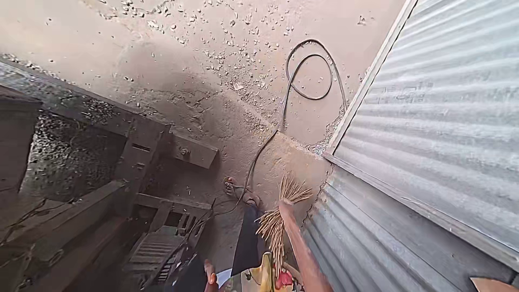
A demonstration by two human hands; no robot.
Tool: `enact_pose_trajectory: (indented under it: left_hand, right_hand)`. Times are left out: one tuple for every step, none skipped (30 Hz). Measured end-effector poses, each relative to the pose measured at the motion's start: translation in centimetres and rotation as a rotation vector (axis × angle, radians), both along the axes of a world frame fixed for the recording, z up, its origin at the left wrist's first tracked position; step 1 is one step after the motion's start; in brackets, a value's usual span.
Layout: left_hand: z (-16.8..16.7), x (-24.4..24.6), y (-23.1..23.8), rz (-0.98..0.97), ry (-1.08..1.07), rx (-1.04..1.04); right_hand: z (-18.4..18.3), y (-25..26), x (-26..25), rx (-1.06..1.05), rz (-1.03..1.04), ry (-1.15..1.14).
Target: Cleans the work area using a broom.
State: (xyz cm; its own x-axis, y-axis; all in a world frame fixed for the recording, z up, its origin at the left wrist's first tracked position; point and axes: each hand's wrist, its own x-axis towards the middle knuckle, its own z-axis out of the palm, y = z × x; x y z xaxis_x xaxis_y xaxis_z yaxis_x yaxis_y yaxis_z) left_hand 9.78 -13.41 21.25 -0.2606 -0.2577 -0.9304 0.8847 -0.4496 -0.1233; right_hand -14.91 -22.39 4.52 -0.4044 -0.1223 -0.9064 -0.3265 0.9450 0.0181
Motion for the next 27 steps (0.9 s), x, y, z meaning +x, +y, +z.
enact_pose_trajectory:
  left_hand:
    - [0.9, -0.8, -2.2, -0.04, -0.057, 0.138]
    - [0.6, -1.5, -1.8, -0.008, -0.041, 0.088]
    - [-0.8, -2.0, 0.3, 0.058, 0.012, -0.042]
    - [-2.6, -2.4, 3.4, 0.14, 0.101, -0.209]
    - [-3.8, -3.0, 5.2, 0.176, 0.144, -0.303]
    - [-4.5, -3.4, 6.1, 0.183, 0.149, -0.336]
    - [-4.8, -3.7, 6.6, 0.177, 0.136, -0.358]
    - [-4.7, -4.1, 6.8, 0.162, 0.1, -0.364]
    - [-4.4, -4.7, 6.8, 0.151, 0.06, -0.362]
    - [-4.1, -5.2, 6.6, 0.144, 0.024, -0.358]
    - [-3.9, -5.8, 6.4, 0.155, 0.007, -0.36]
    - [-3.8, -6.3, 6.0, 0.175, 0.002, -0.356]
    - [-3.6, -6.9, 5.5, 0.187, -0.007, -0.355]
    - [-3.5, -7.6, 5.1, 0.204, -0.012, -0.358]
    - [-3.4, -8.4, 4.6, 0.246, -0.016, -0.366]
    - [-3.4, -9.3, 4.1, 0.309, -0.025, -0.371]
    - [-3.4, -10.4, 3.6, 0.367, -0.044, -0.374]
    - [-3.5, -11.6, 3.0, 0.423, -0.058, -0.381]
    - [-3.6, -12.7, 2.0, 0.48, -0.082, -0.368]
    - [-3.4, -13.7, 1.0, 0.53, -0.108, -0.34]
    - [-3.0, -14.7, 0.2, 0.578, -0.126, -0.304]
    - [-2.3, -15.6, -0.3, 0.615, -0.139, -0.278]
    - [-1.7, -16.3, -0.8, 0.642, -0.153, -0.278]
    - [-1.4, -16.8, -1.6, 0.655, -0.165, -0.315]
    - [-1.0, -17.4, -2.4, 0.666, -0.176, -0.341]
    - [-0.4, -17.8, -3.2, 0.671, -0.177, -0.371]
    - [0.1, -18.1, -4.0, 0.666, -0.193, -0.395]
  right_hand:
    - [-0.5, -1.3, 0.7, 0.032, 0.024, -0.072]
    - [-0.8, -2.8, 1.9, 0.008, 0.073, -0.172]
    - [-1.0, -4.5, 3.3, -0.038, 0.141, -0.268]
    - [-0.9, -6.2, 4.7, -0.086, 0.21, -0.35]
    - [-0.7, -7.5, 5.7, -0.154, 0.291, -0.411]
    - [-0.3, -8.6, 6.3, -0.231, 0.371, -0.441]
    - [0.6, -9.6, 6.5, -0.294, 0.454, -0.45]
    - [1.7, -10.6, 6.3, -0.33, 0.545, -0.43]
    - [2.7, -11.3, 5.8, -0.35, 0.628, -0.382]
    - [3.4, -11.7, 4.9, -0.359, 0.69, -0.328]
    - [3.5, -12.0, 3.6, -0.351, 0.741, -0.279]
    - [3.3, -12.4, 2.2, -0.313, 0.779, -0.236]
    - [2.8, -12.7, 0.8, -0.256, 0.799, -0.198]
    - [2.0, -12.8, -0.2, -0.197, 0.8, -0.161]
    - [1.1, -12.9, -0.6, -0.132, 0.779, -0.126]
    - [0.1, -13.2, -0.2, -0.057, 0.749, -0.1]
    - [-0.8, -13.4, 1.0, 0.004, 0.722, -0.101]
    - [-1.2, -14.0, 2.9, 0.056, 0.691, -0.142]
    - [-1.2, -15.0, 5.3, 0.093, 0.674, -0.223]
    - [-0.8, -15.9, 7.9, 0.113, 0.672, -0.306]
    - [-0.1, -16.8, 10.3, 0.114, 0.672, -0.376]
    - [0.7, -17.4, 12.0, 0.092, 0.663, -0.437]
    - [1.8, -18.2, 13.1, 0.058, 0.67, -0.495]
    - [3.1, -19.2, 13.6, 0.009, 0.698, -0.536]
    - [4.5, -20.3, 13.5, -0.027, 0.738, -0.559]
    - [5.9, -21.3, 12.9, -0.055, 0.785, -0.559]
    - [6.9, -22.4, 11.9, -0.082, 0.839, -0.543]
